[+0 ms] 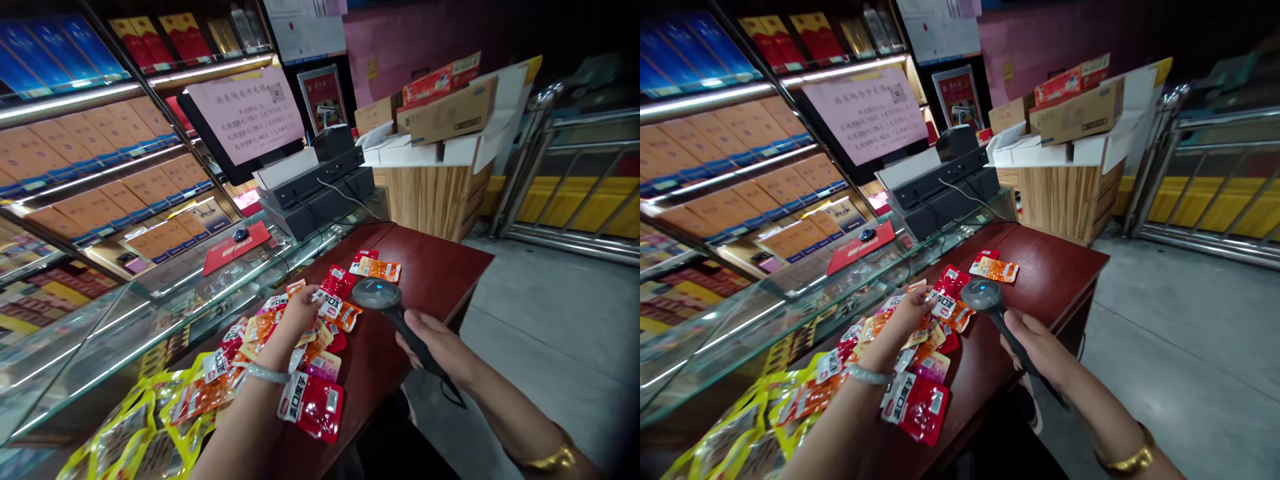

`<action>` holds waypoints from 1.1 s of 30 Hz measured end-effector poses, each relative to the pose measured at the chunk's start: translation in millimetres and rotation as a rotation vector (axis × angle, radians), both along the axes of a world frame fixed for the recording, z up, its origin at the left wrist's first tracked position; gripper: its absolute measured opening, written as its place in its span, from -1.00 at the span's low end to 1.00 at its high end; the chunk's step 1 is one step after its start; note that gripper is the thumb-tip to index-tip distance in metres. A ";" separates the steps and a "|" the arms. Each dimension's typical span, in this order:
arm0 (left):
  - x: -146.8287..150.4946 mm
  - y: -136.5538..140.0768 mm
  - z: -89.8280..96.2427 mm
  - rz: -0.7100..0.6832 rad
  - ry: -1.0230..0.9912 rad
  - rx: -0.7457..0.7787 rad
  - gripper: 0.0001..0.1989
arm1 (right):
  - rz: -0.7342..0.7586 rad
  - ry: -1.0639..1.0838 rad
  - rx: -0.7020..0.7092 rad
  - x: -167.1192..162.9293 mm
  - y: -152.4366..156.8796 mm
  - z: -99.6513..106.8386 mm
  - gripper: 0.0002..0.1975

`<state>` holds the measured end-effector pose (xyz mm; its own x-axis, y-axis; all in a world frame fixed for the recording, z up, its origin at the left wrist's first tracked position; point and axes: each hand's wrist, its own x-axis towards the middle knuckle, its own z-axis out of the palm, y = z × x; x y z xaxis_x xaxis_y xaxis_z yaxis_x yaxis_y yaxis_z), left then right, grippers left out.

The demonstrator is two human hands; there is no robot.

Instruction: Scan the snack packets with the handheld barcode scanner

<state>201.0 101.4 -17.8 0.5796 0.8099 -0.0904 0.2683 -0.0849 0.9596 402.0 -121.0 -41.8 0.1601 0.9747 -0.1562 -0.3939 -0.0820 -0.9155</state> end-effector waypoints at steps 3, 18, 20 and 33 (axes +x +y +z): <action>-15.3 -15.5 5.7 0.004 0.019 -0.018 -0.71 | 0.010 0.026 0.037 -9.6 5.9 4.8 -0.46; -43.2 -10.9 42.6 0.220 0.322 0.442 -0.83 | 0.042 0.046 -0.023 -13.3 2.1 -9.6 -0.43; -9.0 -9.3 42.2 0.096 0.211 0.451 -0.81 | 0.018 0.032 -0.029 -8.5 0.6 -11.3 -0.43; 181.2 25.1 -7.6 -0.374 0.399 0.676 -0.60 | -0.101 -0.056 -0.116 17.0 -26.1 -12.1 -0.41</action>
